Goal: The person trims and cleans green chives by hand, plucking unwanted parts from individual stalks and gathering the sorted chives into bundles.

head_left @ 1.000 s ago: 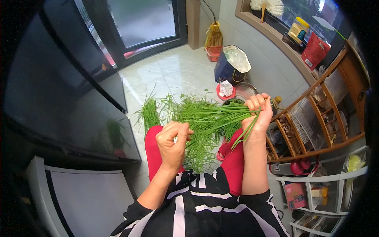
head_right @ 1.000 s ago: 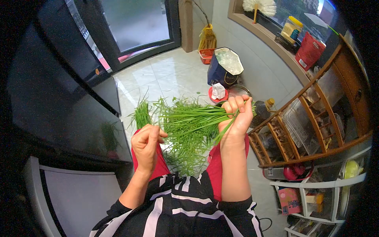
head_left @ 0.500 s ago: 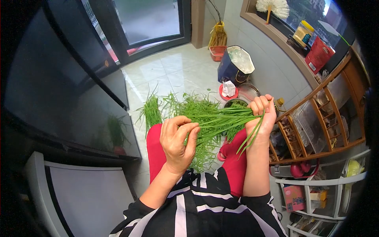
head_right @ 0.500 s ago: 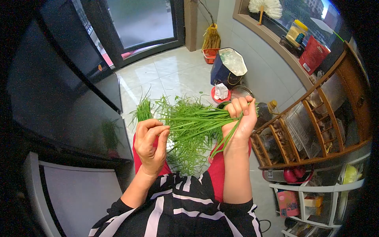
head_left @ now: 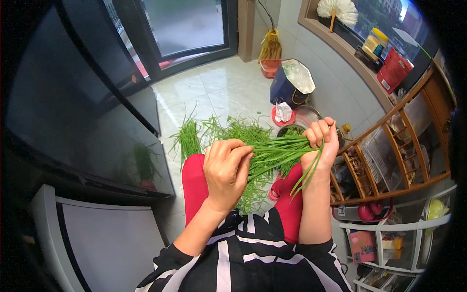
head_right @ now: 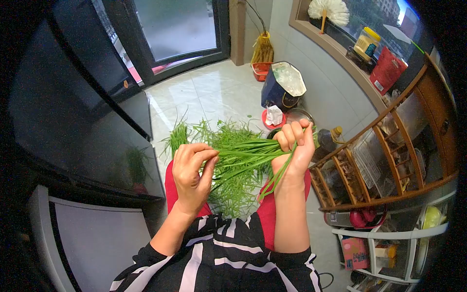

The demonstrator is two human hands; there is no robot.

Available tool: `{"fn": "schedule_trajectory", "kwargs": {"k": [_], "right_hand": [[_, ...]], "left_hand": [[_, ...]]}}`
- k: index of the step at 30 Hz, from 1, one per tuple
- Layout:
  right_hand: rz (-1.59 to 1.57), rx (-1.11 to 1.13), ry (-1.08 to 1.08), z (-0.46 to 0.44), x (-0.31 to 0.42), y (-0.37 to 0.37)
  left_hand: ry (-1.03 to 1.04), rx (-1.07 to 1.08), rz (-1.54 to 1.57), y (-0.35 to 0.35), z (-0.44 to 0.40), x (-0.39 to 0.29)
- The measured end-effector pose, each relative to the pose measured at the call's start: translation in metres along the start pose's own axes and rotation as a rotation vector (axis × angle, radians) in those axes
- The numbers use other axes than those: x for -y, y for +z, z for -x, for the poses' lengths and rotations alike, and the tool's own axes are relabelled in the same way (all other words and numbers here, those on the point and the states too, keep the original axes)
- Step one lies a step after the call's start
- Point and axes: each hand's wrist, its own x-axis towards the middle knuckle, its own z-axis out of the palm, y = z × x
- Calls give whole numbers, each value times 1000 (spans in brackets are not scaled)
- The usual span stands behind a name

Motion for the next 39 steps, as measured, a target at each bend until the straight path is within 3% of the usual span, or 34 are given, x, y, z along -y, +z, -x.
{"fn": "schedule_trajectory", "kwargs": {"k": [2, 4, 5, 7, 9, 11, 16, 19, 21, 25, 27, 30, 32, 33, 35, 39], "right_hand": [[-51, 75, 22, 2, 0, 3], [-68, 73, 35, 2, 1, 6], [-83, 69, 48, 2, 2, 7], [-82, 82, 60, 2, 3, 7], [-83, 95, 75, 2, 2, 7], [-63, 105, 74, 2, 2, 8], [-57, 139, 93, 1, 3, 6], [-44, 115, 84, 2, 1, 5], [-24, 86, 67, 2, -2, 4], [-75, 26, 48, -1, -2, -7], [79, -163, -78, -2, 1, -8], [160, -220, -109, -1, -1, -9], [209, -289, -136, -1, -5, -8], [180, -250, -125, -2, -5, -15], [151, -231, -122, -4, -6, -21], [151, -196, -121, -2, -11, -20]], "left_hand": [[-8, -4, 1, -1, -3, 3], [-235, 35, 149, -5, -4, 9], [-234, 34, 148, -7, -7, 10], [-350, 188, 336, -11, -14, 14], [-301, 230, 370, -11, -15, 23], [-265, 422, 420, -12, -15, 26], [-208, 519, 301, -11, -15, 26], [-146, 402, 220, -5, -9, 29], [-636, 313, 528, -3, -6, 26], [-796, -19, 836, 3, 5, 46], [-802, -25, 781, -4, 7, 49], [-786, -41, 677, -7, 7, 39], [-593, -178, 493, -3, 11, 36], [-593, -167, 500, -4, 14, 34], [-484, -40, 349, -14, 17, 23], [-463, 268, 494, -4, 19, -16]]}}
